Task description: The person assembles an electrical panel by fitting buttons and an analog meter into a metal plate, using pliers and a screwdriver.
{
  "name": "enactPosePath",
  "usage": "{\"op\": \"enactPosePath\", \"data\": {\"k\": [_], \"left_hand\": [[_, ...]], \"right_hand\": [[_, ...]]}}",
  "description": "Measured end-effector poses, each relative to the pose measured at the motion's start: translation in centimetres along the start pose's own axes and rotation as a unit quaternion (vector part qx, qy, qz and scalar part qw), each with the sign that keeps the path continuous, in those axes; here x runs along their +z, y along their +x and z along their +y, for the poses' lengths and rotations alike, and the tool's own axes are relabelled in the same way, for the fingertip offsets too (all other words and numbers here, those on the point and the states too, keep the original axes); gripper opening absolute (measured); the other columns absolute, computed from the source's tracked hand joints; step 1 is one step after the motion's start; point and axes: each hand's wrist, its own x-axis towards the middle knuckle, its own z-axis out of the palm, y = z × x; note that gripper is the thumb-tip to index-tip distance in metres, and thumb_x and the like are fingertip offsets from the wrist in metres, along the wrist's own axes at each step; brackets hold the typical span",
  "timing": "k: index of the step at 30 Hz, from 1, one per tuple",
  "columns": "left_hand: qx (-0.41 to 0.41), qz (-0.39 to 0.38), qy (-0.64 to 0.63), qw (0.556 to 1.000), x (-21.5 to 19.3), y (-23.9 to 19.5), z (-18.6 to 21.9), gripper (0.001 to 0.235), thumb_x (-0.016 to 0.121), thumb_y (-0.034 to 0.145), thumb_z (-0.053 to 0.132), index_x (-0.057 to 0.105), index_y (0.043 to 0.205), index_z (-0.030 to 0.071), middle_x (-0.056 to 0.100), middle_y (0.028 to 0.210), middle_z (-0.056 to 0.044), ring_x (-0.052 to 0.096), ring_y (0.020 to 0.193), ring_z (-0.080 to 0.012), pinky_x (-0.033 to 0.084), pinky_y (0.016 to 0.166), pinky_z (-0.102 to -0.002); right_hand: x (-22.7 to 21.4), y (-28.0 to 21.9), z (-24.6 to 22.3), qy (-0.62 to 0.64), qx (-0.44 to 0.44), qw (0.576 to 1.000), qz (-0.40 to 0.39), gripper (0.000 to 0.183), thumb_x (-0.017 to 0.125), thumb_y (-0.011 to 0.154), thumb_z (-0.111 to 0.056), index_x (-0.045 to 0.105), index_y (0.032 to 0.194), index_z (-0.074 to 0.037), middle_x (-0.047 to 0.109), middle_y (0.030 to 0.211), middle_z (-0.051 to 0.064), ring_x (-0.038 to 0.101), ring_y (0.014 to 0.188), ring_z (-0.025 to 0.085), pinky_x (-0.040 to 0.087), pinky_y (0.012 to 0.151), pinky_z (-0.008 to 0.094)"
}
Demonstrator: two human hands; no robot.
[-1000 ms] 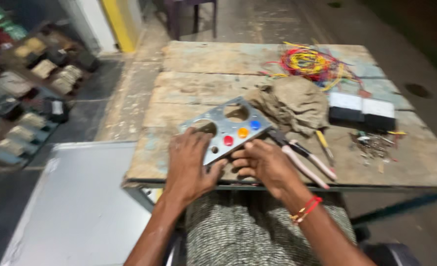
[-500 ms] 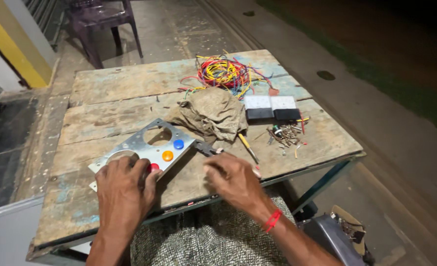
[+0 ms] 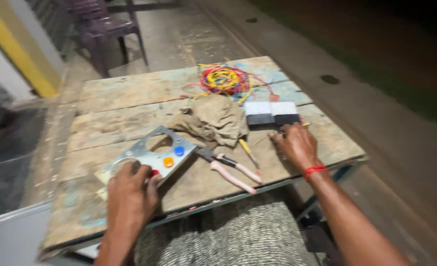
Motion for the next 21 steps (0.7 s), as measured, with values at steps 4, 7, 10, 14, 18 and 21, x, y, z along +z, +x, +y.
{"op": "enactPosePath", "data": {"k": [4,7,10,14,18,21], "left_hand": [[0.014,0.006,0.002,1.0,0.0,0.0,-0.7,0.017,0.077,0.078,0.017,0.072,0.091,0.007,0.063,0.102,-0.019,0.059,0.095,-0.0399,0.046,0.081,-0.05],[0.003,0.0,-0.022,1.0,-0.1,-0.1,-0.1,0.017,0.077,0.08,0.019,0.072,0.092,0.007,0.062,0.099,-0.017,0.059,0.094,-0.0378,0.045,0.079,-0.05],[-0.004,-0.011,-0.022,1.0,-0.7,0.0,0.2,0.017,0.077,0.082,0.02,0.072,0.092,0.007,0.062,0.098,-0.017,0.059,0.095,-0.0371,0.045,0.08,-0.05],[-0.024,-0.043,-0.011,0.999,-1.1,0.5,0.5,0.017,0.075,0.085,0.022,0.072,0.092,0.007,0.062,0.098,-0.017,0.058,0.096,-0.037,0.045,0.081,-0.05],[-0.029,-0.05,-0.04,0.998,-1.2,0.2,0.1,0.017,0.073,0.087,0.018,0.071,0.095,0.004,0.063,0.103,-0.019,0.057,0.097,-0.0384,0.046,0.085,-0.051],[-0.002,-0.008,-0.077,0.997,-1.3,0.1,-0.7,0.016,0.066,0.089,0.008,0.071,0.103,0.003,0.065,0.109,-0.019,0.058,0.103,-0.0371,0.047,0.092,-0.049]], "right_hand": [[0.6,0.5,-0.8,0.01,0.004,1.0,-0.015,0.04,0.07,0.089,-0.044,0.08,0.105,-0.01,0.069,0.108,0.02,0.065,0.107,0.038,0.051,0.089,0.053],[0.5,0.1,-0.2,0.012,-0.009,1.0,0.017,0.035,0.066,0.094,-0.041,0.08,0.105,-0.011,0.069,0.108,0.02,0.064,0.109,0.039,0.05,0.092,0.053],[0.9,0.2,0.0,-0.016,-0.02,1.0,-0.002,0.038,0.069,0.09,-0.044,0.08,0.104,-0.01,0.068,0.107,0.021,0.064,0.108,0.039,0.05,0.091,0.052],[1.4,0.7,0.3,-0.036,-0.028,0.999,-0.01,0.039,0.069,0.088,-0.044,0.079,0.106,-0.01,0.068,0.108,0.021,0.064,0.107,0.039,0.051,0.089,0.053],[0.9,0.3,-0.5,0.002,-0.076,0.995,0.063,0.038,0.069,0.093,-0.04,0.075,0.107,-0.006,0.071,0.102,0.021,0.067,0.102,0.04,0.052,0.091,0.052],[-0.7,-0.5,-2.5,0.133,-0.052,0.989,0.05,0.036,0.068,0.097,-0.036,0.072,0.115,-0.004,0.073,0.097,0.019,0.07,0.094,0.036,0.054,0.081,0.048]]}}
